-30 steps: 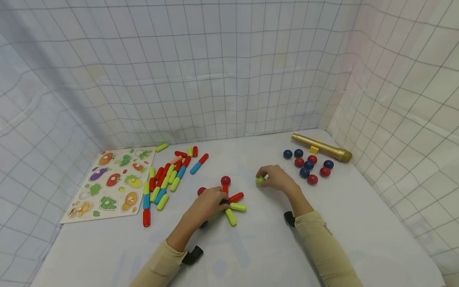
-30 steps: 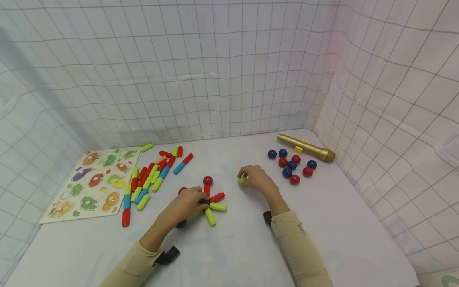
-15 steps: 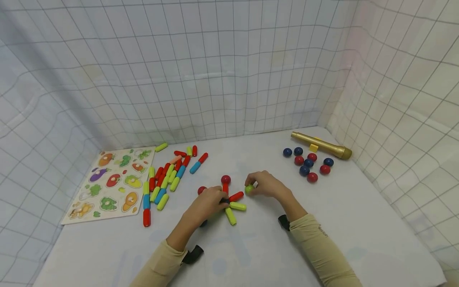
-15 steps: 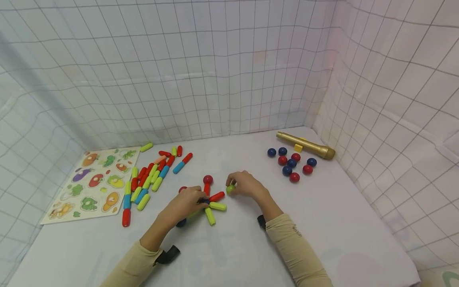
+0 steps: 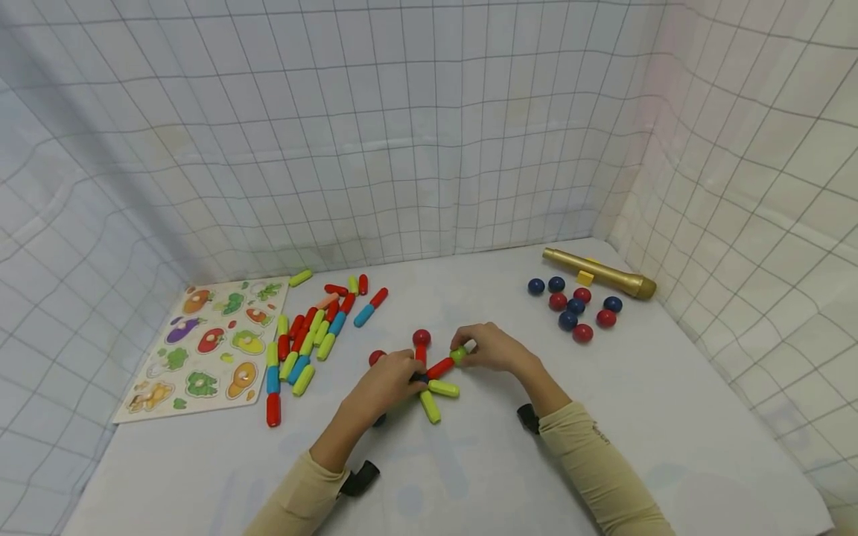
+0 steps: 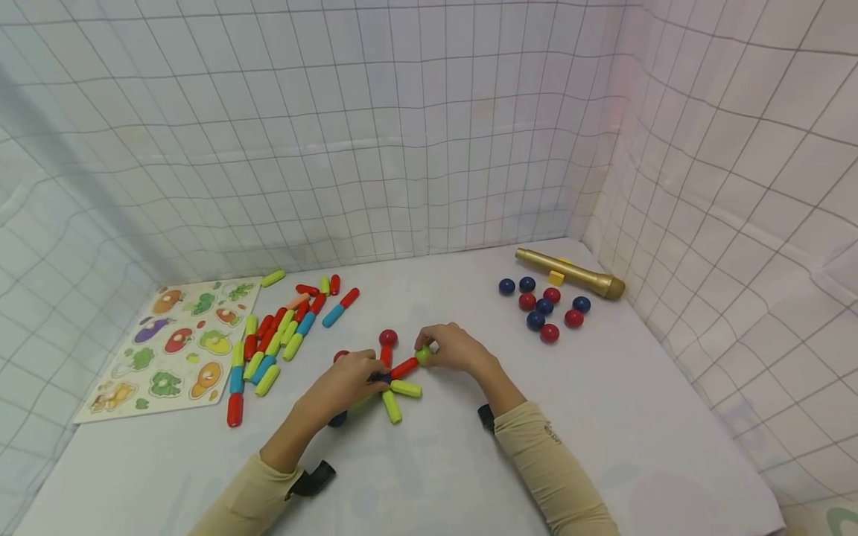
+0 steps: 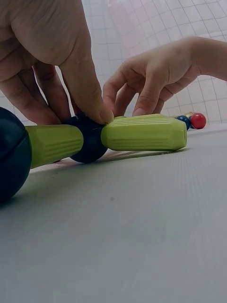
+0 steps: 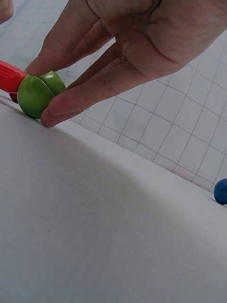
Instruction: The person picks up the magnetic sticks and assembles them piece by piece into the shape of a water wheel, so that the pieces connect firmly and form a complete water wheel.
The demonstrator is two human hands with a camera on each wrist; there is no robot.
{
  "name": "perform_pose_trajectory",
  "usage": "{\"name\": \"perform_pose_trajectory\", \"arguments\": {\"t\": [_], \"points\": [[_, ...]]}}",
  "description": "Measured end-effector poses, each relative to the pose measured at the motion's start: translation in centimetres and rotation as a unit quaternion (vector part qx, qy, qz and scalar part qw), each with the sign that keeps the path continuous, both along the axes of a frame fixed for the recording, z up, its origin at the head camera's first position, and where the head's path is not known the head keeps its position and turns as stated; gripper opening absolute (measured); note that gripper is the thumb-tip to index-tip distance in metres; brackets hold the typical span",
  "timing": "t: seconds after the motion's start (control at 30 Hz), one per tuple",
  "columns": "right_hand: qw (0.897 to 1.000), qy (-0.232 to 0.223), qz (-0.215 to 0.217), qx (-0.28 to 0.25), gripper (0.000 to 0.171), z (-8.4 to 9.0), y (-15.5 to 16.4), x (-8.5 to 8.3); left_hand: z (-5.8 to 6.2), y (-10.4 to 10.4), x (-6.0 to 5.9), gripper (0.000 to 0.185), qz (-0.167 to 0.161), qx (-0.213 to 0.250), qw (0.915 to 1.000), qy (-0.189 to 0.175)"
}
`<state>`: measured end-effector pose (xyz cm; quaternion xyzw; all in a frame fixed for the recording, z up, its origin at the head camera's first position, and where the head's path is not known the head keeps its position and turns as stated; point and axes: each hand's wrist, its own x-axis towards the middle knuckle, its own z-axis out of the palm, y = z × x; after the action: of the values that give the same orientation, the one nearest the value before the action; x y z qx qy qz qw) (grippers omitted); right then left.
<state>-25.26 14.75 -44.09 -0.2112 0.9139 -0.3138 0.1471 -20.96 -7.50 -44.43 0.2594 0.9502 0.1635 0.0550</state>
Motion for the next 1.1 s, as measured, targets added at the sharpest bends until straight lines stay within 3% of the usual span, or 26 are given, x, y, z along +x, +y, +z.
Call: {"name": "perform_pose_trajectory", "arguments": {"t": [0.13,0.27,0.33,0.43,0.6,0.8,1.1], "points": [[1.000,-0.014,0.006,-0.008,0.025,-0.2,0.2,0.1,0.0,-0.2,0.0,0.022,-0.010,0.001,0.9998,-0.017],[1.000,-0.007,-0.008,0.016,0.033,0.7,1.4,0.0,0.2,-0.6,0.1,0.023,-0.019,-0.003,0.9993,-0.033],[0.998,0.018,-0.042,0.053,0.037,1.6,2.9,0.0,0.3,-0.8,0.1,0.023,-0.023,-0.005,0.9992,-0.032],[0.985,0.058,-0.116,0.117,0.041,3.0,6.2,-0.1,0.3,-0.8,0.0,0.023,-0.029,-0.003,0.9993,-0.024],[0.962,0.049,-0.200,0.181,0.049,3.8,11.4,-0.2,0.3,-0.7,-0.1,0.021,-0.032,-0.005,0.9992,-0.025],[0.953,0.009,-0.246,0.175,0.046,3.0,14.0,-0.5,0.4,-0.5,0.0,0.022,-0.019,-0.005,0.9994,-0.029],[0.946,-0.011,-0.271,0.175,0.037,2.2,15.4,-0.8,0.3,0.1,0.1,0.025,0.025,-0.010,0.9996,-0.012]]}}
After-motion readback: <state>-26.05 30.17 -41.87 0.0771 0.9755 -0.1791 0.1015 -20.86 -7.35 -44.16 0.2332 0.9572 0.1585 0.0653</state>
